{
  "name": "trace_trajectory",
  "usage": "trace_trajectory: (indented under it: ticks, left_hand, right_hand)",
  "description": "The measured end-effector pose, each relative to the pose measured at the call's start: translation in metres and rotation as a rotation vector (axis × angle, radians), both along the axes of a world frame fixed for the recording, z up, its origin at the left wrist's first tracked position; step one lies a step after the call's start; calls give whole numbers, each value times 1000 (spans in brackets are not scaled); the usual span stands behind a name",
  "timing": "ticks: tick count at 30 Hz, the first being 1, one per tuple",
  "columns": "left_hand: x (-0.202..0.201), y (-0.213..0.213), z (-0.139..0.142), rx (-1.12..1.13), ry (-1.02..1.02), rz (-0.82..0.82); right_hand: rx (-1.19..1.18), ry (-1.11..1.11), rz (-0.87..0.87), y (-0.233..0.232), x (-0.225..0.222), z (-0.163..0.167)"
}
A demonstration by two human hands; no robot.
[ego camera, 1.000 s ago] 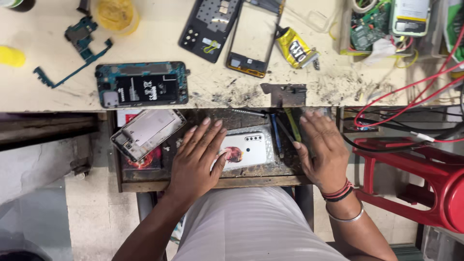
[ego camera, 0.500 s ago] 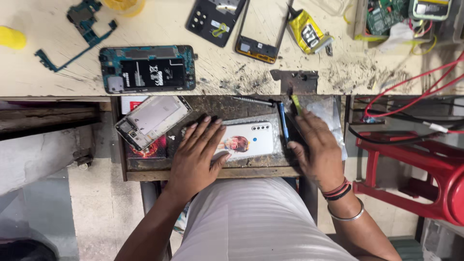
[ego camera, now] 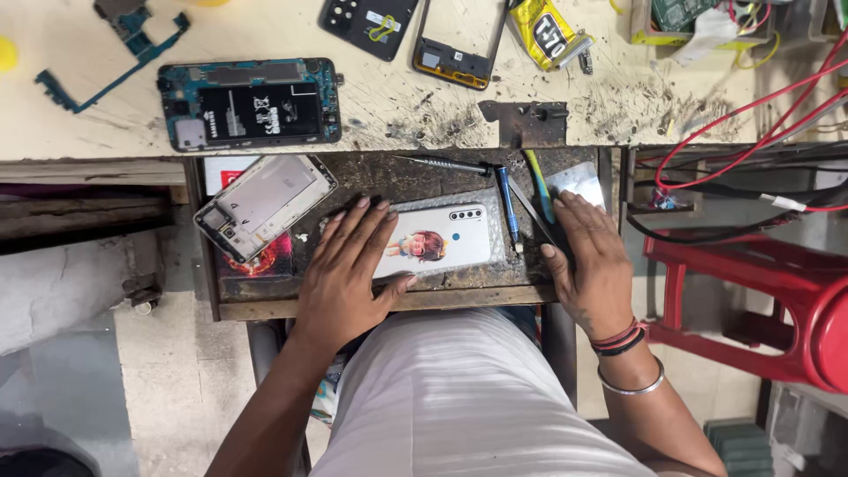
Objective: The person handles several disassembled smartphones and a new battery on a cluttered workbench. They use a screwdriver to remove screws from a phone chassis and then handle a new battery, peeling off its protective film.
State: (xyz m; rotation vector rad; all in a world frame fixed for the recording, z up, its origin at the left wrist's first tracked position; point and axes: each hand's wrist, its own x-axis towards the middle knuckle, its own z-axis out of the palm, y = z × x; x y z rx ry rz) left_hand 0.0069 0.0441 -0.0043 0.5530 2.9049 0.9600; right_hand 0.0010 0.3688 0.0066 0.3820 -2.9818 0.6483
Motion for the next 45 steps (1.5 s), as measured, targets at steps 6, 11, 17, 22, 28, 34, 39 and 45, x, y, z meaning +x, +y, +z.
trace_trajectory:
  ticks: [6,11,17,22,28,34,39,45]
  left_hand:
    - [6,2,3,0,-4,46]
    - [11,0,-1,19,47,53]
    - [23,2,-7,27,155,92]
    - [30,6,-14,-4,211,110]
    - [31,11,-13,-8,219,114]
    - [22,14,-11,-17,197,105]
    - [11,20,-19,-34,175,115]
    - [-4,29,-21,-74,120,146]
  right_hand:
    - [-201,21,3,2,4,5]
    - [-402,73,-122,4,13,8]
    - [-281,235,-7,-4,17,-9]
    - [-241,256,28,1,24,-15]
    - [-226,209,27,3,24,-14]
    - [-182,187,26,1,13,-12]
    - [-153,103,13,8,3,-20]
    - [-191,29,41,19,-15,-31]
